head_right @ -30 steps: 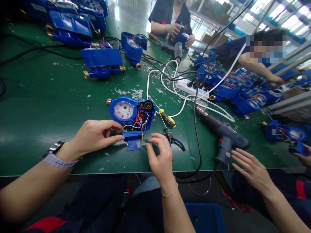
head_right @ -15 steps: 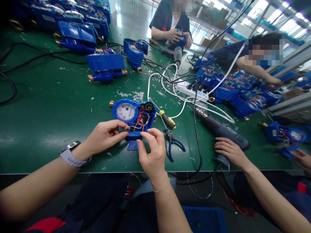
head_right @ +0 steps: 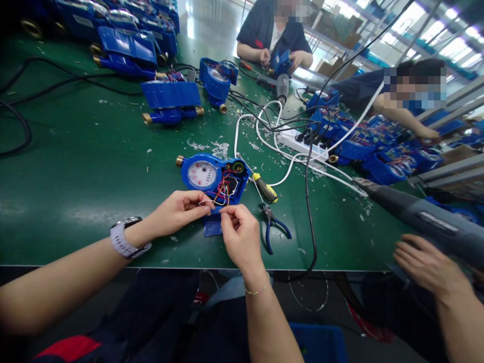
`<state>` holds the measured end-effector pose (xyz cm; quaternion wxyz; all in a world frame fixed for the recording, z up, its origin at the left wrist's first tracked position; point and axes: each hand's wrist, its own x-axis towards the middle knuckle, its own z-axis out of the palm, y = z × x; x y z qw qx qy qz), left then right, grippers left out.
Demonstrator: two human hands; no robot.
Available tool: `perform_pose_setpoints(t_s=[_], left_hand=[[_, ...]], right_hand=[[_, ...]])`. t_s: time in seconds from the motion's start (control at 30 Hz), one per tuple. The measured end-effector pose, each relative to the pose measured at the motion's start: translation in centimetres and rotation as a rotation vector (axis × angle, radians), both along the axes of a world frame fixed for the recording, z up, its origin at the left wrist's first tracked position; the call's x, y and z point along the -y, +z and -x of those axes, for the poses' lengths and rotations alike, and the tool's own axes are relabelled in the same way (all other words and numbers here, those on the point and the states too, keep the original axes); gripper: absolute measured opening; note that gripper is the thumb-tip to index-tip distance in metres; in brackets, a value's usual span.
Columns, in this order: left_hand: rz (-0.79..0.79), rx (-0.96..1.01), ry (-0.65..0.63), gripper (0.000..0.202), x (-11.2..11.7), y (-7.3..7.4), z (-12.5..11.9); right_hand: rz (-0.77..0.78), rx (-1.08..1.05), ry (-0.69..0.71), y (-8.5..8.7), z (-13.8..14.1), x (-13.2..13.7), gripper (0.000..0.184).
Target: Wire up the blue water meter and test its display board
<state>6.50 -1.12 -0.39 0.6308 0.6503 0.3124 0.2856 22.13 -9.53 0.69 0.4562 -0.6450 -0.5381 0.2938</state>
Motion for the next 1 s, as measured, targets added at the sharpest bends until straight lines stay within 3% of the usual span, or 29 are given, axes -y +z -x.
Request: perform_pose_setpoints(t_s=[0.23,0.57,0.63,0.7,0.83,0.9,1.0], left_hand=[[-0.011,0.044,-0.005,0.016,0.0,0.0,0.1],[-0.172,-0.024,0.084,0.014,0.4,-0.3,0.2],[-0.309,0.016,0.177,0.021,0.5,-0.4,0.3],[-0.563,0.056,0.277,0.033,0.7,-0.5,0.5],[-1.028,-0.017,0.288,0.013,0.8,-0.3,0.7],[-1.120,-0.080,0.273,0.003,0.7,-0.2,0.7],[-1.180,-0.145,0.279,0.005,0.5,-0.1,0.5]], right_hand=[[0.051,-0.237,0.005,-0.1,-0.2,-0.8,0.013],[0.054,-0.260,0.023,0.0,-0.2,-0.8,0.013],[0.063,-0.276,0.017,0.0,-0.3,-0.8,0.014],[0.076,-0.288,0.010,0.1,-0.3,-0.8,0.015],[0.091,-0.238,0.012,0.5,-0.1,-0.7,0.018],[0.089,-0.193,0.022,0.7,0.0,-0.6,0.017],[0.071,-0.123,0.048,1.1,0.3,-0.4,0.016]])
